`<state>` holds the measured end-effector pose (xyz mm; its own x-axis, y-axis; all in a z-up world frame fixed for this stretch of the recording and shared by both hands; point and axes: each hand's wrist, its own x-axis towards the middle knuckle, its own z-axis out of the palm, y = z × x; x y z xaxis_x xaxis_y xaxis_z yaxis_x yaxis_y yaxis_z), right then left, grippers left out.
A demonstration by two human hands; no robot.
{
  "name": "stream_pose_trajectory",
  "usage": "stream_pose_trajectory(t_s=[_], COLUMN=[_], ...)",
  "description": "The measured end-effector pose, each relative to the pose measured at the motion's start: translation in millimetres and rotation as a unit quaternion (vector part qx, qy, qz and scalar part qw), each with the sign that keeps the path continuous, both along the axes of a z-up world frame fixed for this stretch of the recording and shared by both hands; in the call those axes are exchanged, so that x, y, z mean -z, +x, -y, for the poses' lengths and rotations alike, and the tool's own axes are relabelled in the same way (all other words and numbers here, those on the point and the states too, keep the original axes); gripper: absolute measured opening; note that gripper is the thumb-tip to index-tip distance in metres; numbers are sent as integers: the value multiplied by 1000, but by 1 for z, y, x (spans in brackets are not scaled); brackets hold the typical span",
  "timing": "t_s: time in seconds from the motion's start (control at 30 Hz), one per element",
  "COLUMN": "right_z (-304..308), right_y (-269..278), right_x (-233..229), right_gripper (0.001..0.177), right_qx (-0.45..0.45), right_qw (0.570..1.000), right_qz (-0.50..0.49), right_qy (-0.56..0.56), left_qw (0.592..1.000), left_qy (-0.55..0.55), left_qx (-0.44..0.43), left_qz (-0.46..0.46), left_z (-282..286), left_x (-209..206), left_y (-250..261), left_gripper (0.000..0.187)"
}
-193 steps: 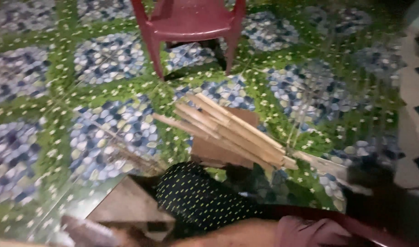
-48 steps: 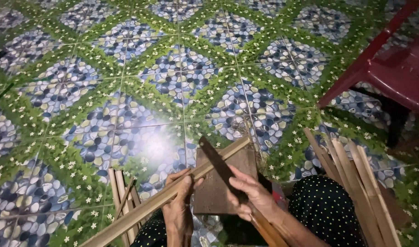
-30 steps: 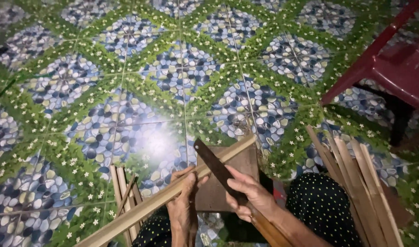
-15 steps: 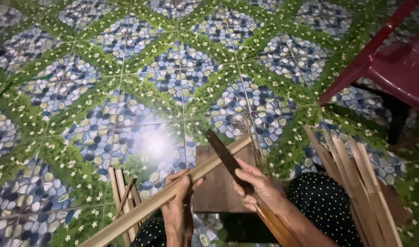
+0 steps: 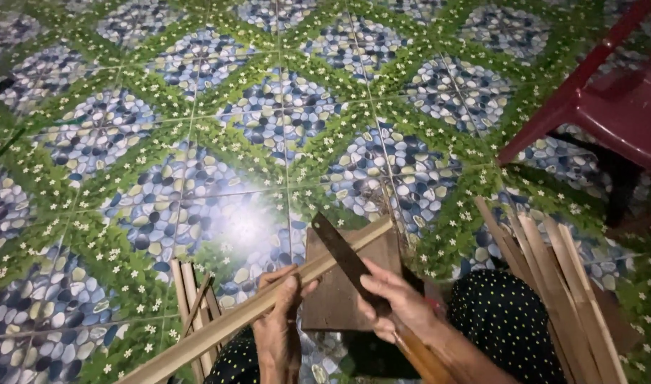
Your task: The person is using a knife to shave and split bamboo stalks into thin strips on a wooden block.
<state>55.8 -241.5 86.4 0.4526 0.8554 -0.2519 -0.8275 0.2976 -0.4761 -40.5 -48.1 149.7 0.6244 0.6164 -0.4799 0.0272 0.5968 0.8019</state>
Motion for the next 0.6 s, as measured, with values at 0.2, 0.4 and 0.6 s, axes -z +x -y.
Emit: stream_pose_trajectory(t_s=[0.2,0.4,0.6], right_z=[21,17,15], right_y=[42,32,27], right_x=[2,13,13], right_gripper=[68,69,62], right_qx=[64,25,17], right_qw=[996,999,999], right_qz=[62,17,-6], right_qy=[-1,20,44], left_qw=[998,999,996], left_qy=[-27,-30,-19], left_qx=[-42,-20,-15], left_qz=[35,25,85], left_z=[-5,-7,-7], left_x=[-11,6,16], left_y=[-3,-7,-6], left_gripper=[30,30,21])
